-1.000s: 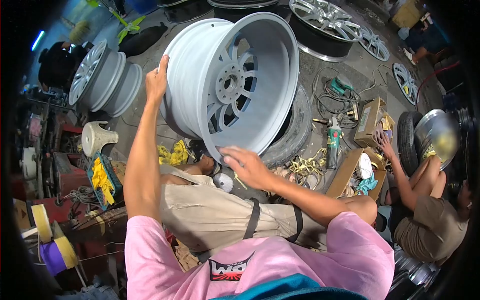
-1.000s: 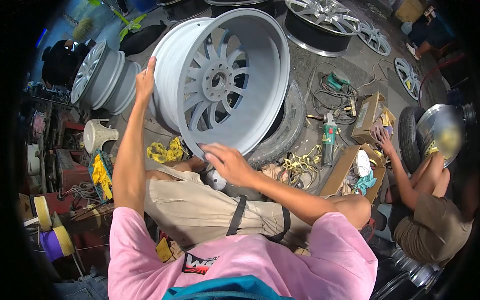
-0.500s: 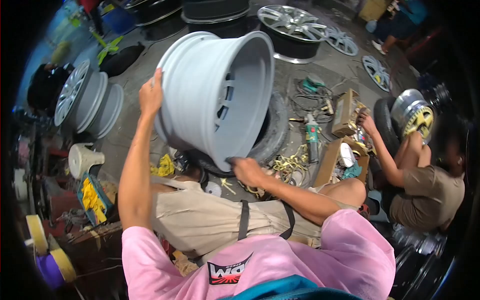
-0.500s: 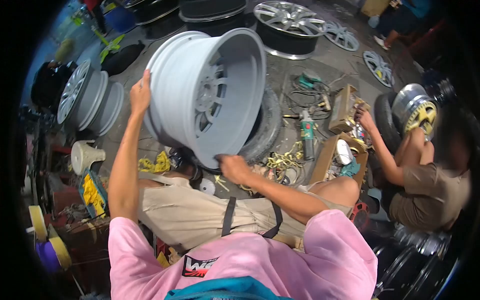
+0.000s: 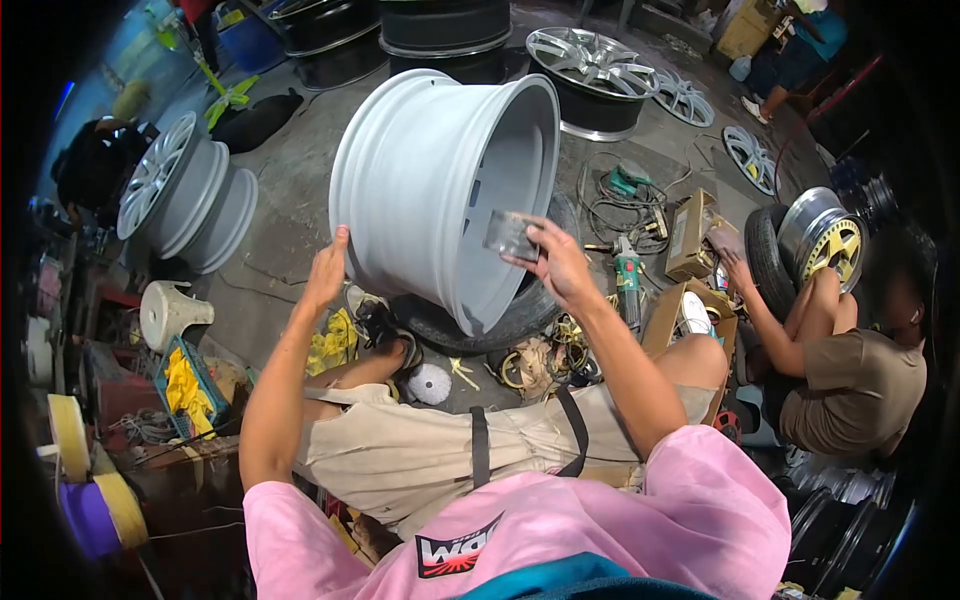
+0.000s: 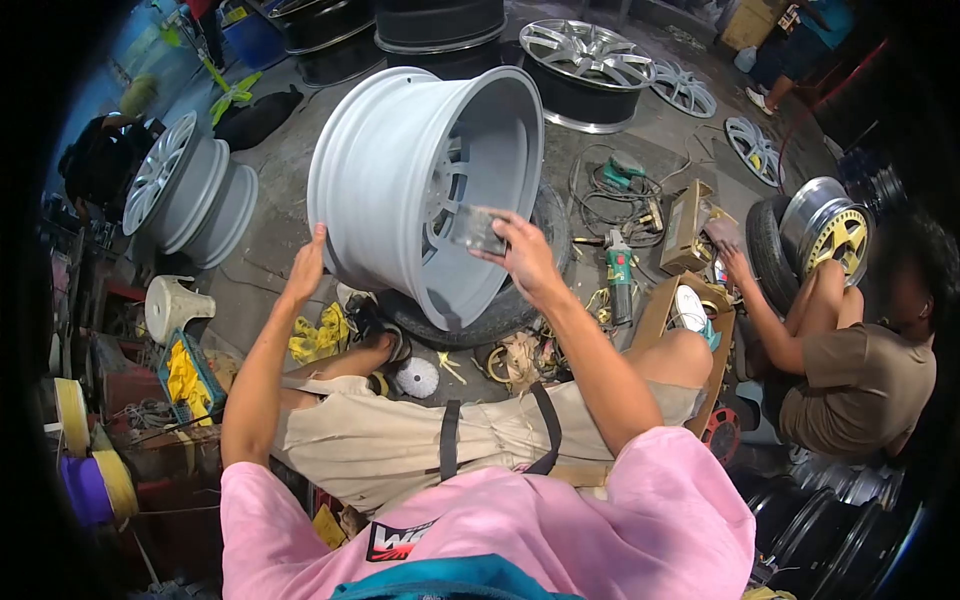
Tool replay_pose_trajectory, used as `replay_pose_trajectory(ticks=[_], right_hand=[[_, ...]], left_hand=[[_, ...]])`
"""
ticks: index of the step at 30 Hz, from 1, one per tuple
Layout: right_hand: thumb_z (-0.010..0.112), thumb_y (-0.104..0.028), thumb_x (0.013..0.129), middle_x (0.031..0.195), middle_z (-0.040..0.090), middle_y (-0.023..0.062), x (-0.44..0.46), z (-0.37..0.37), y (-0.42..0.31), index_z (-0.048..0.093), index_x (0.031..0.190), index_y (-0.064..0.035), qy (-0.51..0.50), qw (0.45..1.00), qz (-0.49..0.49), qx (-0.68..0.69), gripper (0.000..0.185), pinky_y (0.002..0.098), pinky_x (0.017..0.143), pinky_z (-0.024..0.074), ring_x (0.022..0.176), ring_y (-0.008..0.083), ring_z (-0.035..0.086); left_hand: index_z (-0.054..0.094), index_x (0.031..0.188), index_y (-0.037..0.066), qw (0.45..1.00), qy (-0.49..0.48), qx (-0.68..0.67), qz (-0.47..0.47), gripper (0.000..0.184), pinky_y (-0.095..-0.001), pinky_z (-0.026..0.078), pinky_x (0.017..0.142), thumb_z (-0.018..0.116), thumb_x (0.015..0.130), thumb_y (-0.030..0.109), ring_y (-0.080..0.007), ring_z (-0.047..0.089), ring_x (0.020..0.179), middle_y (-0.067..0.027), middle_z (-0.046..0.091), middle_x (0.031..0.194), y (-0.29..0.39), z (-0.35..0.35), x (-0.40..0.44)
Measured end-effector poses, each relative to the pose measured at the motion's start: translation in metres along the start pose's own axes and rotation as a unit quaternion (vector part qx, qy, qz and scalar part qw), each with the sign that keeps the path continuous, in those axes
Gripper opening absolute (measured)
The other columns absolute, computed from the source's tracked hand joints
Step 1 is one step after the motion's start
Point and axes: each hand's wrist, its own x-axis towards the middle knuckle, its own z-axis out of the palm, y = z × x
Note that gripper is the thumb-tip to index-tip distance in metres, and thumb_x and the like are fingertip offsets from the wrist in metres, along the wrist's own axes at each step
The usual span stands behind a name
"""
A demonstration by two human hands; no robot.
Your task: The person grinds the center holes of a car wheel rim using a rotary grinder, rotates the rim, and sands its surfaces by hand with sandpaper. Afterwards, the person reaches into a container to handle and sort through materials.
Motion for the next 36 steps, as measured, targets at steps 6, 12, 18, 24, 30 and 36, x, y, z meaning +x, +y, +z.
replay_pose_trajectory(ticks=[6, 12, 18, 24, 30, 36], right_hand=[[0.050, -0.014, 0.104, 0.127, 0.068, 0.0157, -0.034, -0.022, 0.103, 0.054, 0.140, 0.0005, -0.022, 0.944, 0.018, -0.329, 0.038, 0.0419, 0.092, 0.0575, 0.109, 0.0250, 0.069], [0.066, -0.021, 0.092, 0.104, 0.069, 0.0225, -0.068, 0.004, 0.132, 0.063, 0.130, 0.0004, -0.079, 0.801, -0.239, -0.544, 0.044, 0.0477, 0.088, 0.0554, 0.096, 0.0441, 0.067], [0.070, -0.027, 0.093, 0.099, 0.069, 0.0256, -0.058, 0.009, 0.132, 0.069, 0.116, 0.0063, -0.062, 0.776, -0.190, -0.598, 0.040, 0.0507, 0.077, 0.0568, 0.087, 0.0450, 0.069], [0.072, -0.036, 0.094, 0.073, 0.069, 0.0197, -0.053, 0.080, 0.012, 0.069, 0.079, 0.0064, -0.036, 0.842, -0.099, -0.529, 0.045, 0.0414, 0.062, 0.0516, 0.065, 0.0303, 0.067], [0.068, -0.044, 0.100, 0.077, 0.068, 0.0020, -0.004, 0.066, -0.008, 0.076, 0.099, 0.0055, -0.130, 0.924, 0.015, -0.359, 0.050, 0.0290, 0.065, 0.0489, 0.072, 0.0060, 0.055], [0.055, -0.026, 0.107, 0.104, 0.071, 0.0088, 0.002, 0.048, 0.071, 0.073, 0.112, 0.0039, -0.163, 0.953, -0.048, -0.250, 0.035, 0.0281, 0.091, 0.0466, 0.095, 0.0141, 0.060]], left_hand=[[0.058, 0.133, -0.015, 0.990, 0.022, -0.127, -0.053, 0.101, -0.0425, 0.042, 0.109, 0.025, 0.102, 0.076, -0.0372, 0.059, 0.127, -0.0295, 0.065, 0.130, -0.029, 0.030, 0.002], [0.053, 0.140, -0.015, 0.981, -0.006, -0.178, -0.082, 0.112, -0.0399, 0.041, 0.111, 0.023, 0.097, 0.084, -0.0326, 0.057, 0.127, -0.0287, 0.060, 0.137, -0.048, 0.043, 0.011], [0.050, 0.142, -0.015, 0.984, 0.032, -0.149, -0.097, 0.115, -0.0412, 0.033, 0.117, 0.028, 0.094, 0.086, -0.0383, 0.046, 0.141, -0.0317, 0.053, 0.146, 0.010, 0.029, 0.004], [0.058, 0.138, -0.011, 0.983, 0.148, -0.109, 0.003, 0.093, -0.0454, 0.043, 0.110, 0.055, 0.094, 0.070, -0.0362, 0.058, 0.130, -0.0300, 0.064, 0.133, 0.075, -0.010, 0.057], [0.062, 0.137, -0.004, 0.970, 0.225, -0.090, -0.022, 0.083, -0.0478, 0.045, 0.105, 0.051, 0.098, 0.068, -0.0420, 0.062, 0.124, -0.0315, 0.066, 0.128, 0.101, -0.016, 0.093], [0.069, 0.125, -0.005, 0.961, 0.276, -0.023, 0.019, 0.079, -0.0432, 0.047, 0.103, 0.043, 0.102, 0.067, -0.0390, 0.066, 0.118, -0.0283, 0.073, 0.113, 0.084, -0.012, 0.098]])
